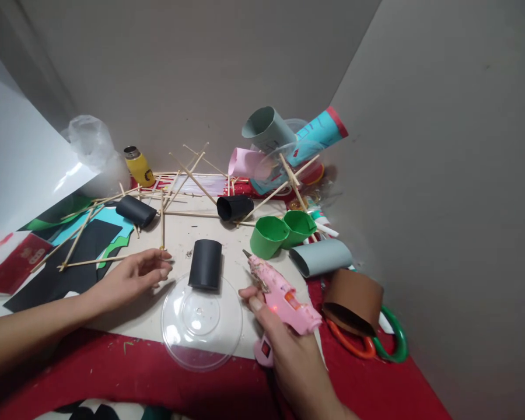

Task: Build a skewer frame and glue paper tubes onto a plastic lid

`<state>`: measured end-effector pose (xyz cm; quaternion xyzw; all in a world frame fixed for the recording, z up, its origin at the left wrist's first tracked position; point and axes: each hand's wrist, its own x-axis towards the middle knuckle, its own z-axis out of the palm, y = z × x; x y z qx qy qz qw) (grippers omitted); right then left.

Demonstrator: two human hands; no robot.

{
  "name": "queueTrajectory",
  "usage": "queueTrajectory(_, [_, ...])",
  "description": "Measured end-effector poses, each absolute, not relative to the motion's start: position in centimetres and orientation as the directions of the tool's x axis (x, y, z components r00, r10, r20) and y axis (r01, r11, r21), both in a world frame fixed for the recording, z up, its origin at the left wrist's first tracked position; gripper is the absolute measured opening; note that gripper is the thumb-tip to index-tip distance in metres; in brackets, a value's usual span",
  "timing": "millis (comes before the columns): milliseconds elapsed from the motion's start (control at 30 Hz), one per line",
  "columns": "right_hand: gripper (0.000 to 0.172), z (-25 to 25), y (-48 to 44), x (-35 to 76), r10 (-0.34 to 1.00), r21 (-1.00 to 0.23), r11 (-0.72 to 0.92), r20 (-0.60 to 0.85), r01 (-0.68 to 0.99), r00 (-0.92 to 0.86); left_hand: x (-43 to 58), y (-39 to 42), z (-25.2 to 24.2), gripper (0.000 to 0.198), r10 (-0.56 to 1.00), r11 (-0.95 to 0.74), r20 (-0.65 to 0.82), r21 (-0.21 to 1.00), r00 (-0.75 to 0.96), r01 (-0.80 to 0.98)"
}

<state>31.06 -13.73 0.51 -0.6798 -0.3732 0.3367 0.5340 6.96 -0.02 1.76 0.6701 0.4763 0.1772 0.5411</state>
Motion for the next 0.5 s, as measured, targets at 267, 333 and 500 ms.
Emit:
queueTrajectory(267, [0.026, -3.0, -18.5, 30.8, 0.892, -0.978, -0.084, 0.013, 0.192, 0.452, 6.2, -3.2, 2.2, 0.053, 0.778, 0.319, -0.469, 0.868, 0.418, 0.38])
queueTrajectory(333, [0.026, -3.4, -18.7, 30.7, 0.893, -0.981, -0.059, 0.032, 0.187, 0.449, 6.3, -3.5, 2.2, 0.052, 0.783, 0.34, -0.477, 0.866, 0.399, 0.368])
queueTrajectory(500, [0.029, -4.1, -18.2, 30.3, 0.875, -1.0, -0.019, -0.009, 0.017, 0.484, 6.5, -3.2, 1.5, 0.048, 0.805, 0.325, -0.457, 0.873, 0.377, 0.363])
